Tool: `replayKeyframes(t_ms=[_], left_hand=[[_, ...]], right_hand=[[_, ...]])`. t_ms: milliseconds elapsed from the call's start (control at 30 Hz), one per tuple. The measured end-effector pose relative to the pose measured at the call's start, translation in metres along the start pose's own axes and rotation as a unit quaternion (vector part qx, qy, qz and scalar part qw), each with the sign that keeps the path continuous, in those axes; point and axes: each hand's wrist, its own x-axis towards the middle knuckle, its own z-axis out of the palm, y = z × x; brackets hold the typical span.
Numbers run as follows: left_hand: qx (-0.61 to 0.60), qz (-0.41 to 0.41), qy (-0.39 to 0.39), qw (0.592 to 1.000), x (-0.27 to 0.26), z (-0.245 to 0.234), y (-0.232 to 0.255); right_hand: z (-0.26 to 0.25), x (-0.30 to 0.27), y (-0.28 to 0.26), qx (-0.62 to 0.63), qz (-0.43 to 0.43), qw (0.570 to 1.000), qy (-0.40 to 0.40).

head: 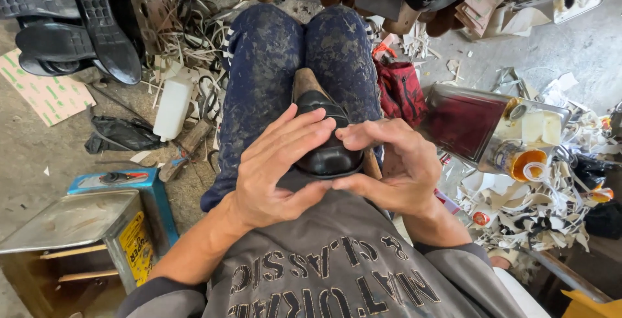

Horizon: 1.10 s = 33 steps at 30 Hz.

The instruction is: The person is lasting a shoe, pulling the leather upper over a wooden last and securing it before hammering the edges.

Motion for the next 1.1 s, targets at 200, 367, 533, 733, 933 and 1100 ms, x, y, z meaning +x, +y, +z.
replayKeyframes(t_ms=[200, 367, 533, 733, 933, 1100], left_hand=[[-0.015, -0.014, 0.013, 1.0, 0.001, 0.002, 0.005], [-0.014, -0.014, 0.02, 1.0, -0.003, 0.004, 0.004], [-0.023, -0.021, 0.055, 0.998, -0.004, 0.01, 0.005], [-0.032, -0.036, 0.067, 0.997, -0.008, 0.013, 0.007], [-0.035, -0.043, 0.067, 0.996, -0.009, 0.015, 0.008], [-0.025, -0.029, 0.05, 0.998, -0.008, 0.014, 0.007]], right_hand=[[0.01, -0.003, 0.005, -0.029, -0.046, 0.997, 0.051], [0.017, -0.008, 0.014, -0.033, -0.079, 0.993, 0.075], [0.019, -0.011, 0.015, -0.001, -0.09, 0.993, 0.081], [0.014, -0.017, 0.011, 0.0, -0.04, 0.997, 0.073], [0.01, -0.016, 0.008, 0.009, -0.014, 0.998, 0.065], [0.007, -0.018, 0.007, 0.001, -0.026, 0.998, 0.063]])
